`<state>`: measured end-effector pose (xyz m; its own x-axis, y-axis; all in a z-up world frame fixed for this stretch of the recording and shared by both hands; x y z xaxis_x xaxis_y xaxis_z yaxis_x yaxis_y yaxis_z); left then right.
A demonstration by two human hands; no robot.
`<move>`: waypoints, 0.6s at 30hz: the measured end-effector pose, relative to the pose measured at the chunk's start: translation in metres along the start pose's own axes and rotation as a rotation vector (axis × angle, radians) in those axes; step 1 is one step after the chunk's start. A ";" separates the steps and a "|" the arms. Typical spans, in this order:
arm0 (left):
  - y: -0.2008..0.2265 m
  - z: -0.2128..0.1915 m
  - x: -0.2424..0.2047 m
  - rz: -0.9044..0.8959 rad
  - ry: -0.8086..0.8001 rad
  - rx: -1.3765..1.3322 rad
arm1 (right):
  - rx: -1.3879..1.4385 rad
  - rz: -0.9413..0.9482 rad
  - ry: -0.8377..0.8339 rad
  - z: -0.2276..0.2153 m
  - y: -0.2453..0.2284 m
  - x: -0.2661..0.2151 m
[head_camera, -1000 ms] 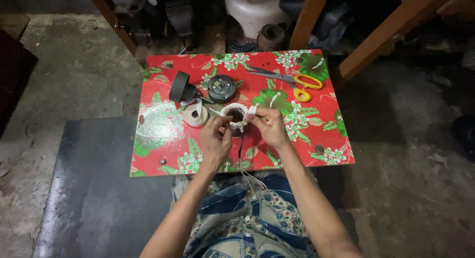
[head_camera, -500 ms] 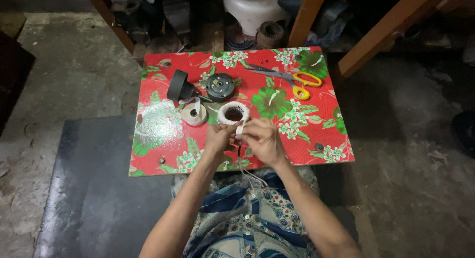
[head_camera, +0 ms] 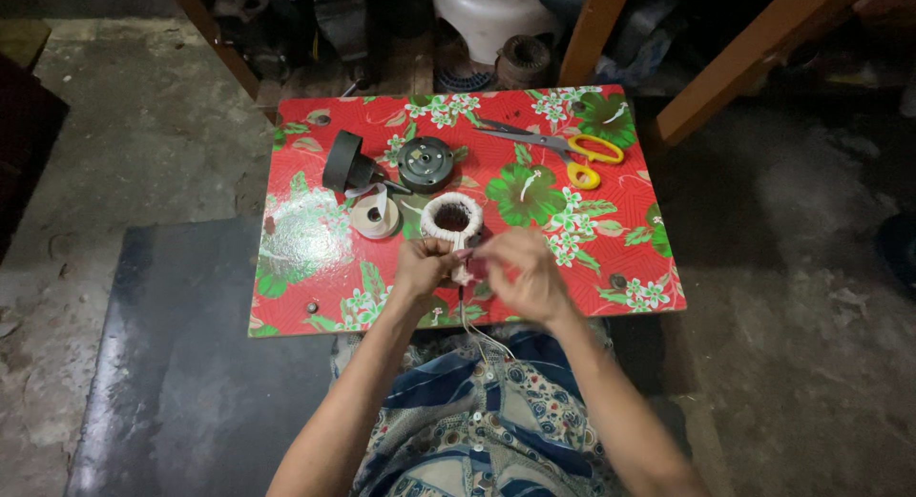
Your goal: The person wraps white tape around a cylindrical object containing wires, securing the bundle. They then use scissors to cut the tape and trim the excess wire ends.
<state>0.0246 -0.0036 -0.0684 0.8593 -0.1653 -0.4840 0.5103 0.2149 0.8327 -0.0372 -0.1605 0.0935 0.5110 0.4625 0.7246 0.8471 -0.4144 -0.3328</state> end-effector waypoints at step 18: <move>-0.009 -0.002 0.005 -0.017 -0.026 -0.014 | -0.194 -0.377 -0.232 0.024 0.013 0.024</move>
<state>0.0243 -0.0041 -0.0788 0.8497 -0.1942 -0.4902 0.5250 0.2253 0.8207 -0.0105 -0.1354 0.0922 0.2114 0.7623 0.6117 0.9479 -0.3125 0.0619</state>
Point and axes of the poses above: each hand's wrist, its own x-axis towards the middle knuckle, its own z-axis out of the palm, y = z × x, the point moved 8 cm from there along x, towards the middle knuckle, and after that the axes turned 14 degrees about -z, right-handed, at the moved point
